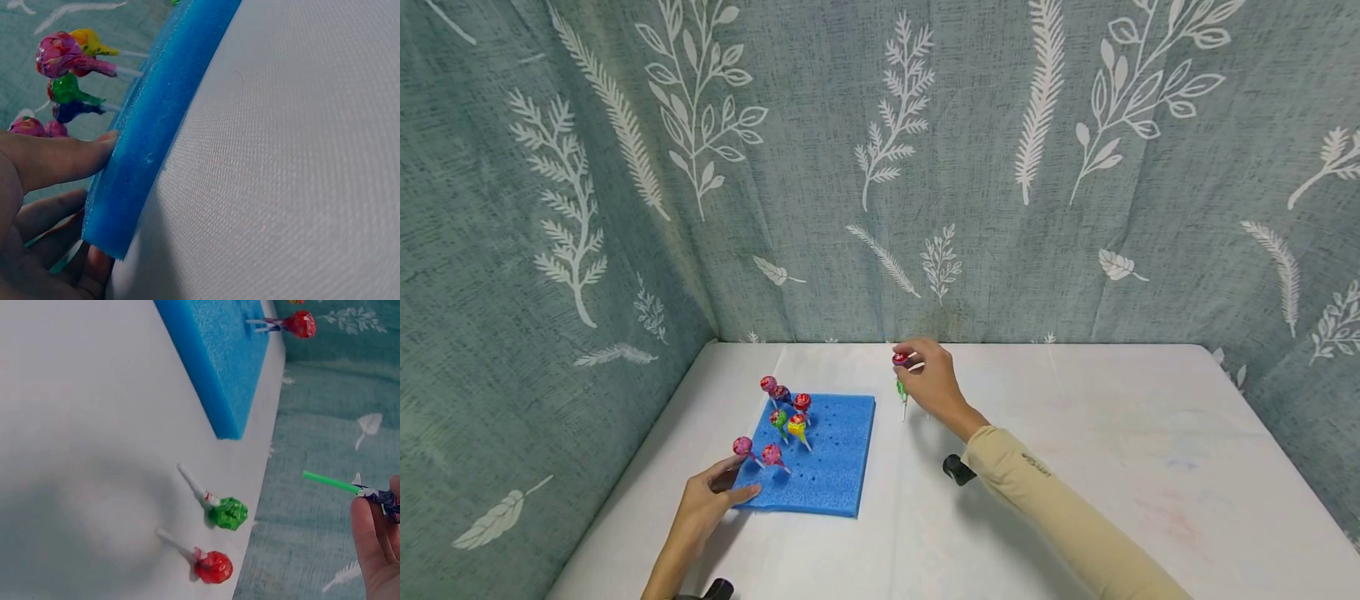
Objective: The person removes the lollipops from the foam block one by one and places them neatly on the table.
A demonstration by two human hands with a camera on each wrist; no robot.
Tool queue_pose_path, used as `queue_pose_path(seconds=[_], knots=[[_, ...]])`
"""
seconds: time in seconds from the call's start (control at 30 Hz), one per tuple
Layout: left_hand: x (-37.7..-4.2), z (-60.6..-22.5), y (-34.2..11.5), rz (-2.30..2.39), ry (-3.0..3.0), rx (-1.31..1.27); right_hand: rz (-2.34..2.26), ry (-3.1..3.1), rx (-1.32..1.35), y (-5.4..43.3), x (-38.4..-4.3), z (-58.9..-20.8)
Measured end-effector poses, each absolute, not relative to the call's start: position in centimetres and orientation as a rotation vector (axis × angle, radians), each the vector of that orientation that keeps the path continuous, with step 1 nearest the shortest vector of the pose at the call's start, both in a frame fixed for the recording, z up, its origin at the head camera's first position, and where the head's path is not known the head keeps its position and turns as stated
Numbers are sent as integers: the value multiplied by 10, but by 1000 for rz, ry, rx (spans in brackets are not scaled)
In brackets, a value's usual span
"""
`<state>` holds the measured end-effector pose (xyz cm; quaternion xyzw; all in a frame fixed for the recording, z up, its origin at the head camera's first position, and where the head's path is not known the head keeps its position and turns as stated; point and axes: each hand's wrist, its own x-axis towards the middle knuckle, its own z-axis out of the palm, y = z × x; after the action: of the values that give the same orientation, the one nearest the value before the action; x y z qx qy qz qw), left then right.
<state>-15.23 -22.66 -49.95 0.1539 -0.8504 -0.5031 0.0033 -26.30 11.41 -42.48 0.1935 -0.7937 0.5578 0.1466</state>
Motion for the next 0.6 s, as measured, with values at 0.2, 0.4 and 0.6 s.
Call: queue_pose_path(seconds=[0.2,0.4,0.6], knots=[[-152,-500,-226,-1576,-2665,492,1583,-2314,483,125,-265,-429],[-153,-500,-227,-1581,-2663,484,1573,-2327,433,133,-266,-431],[-153,-500,-227,-1576,-2662,485,1574,-2354,384,140,-267,-435]])
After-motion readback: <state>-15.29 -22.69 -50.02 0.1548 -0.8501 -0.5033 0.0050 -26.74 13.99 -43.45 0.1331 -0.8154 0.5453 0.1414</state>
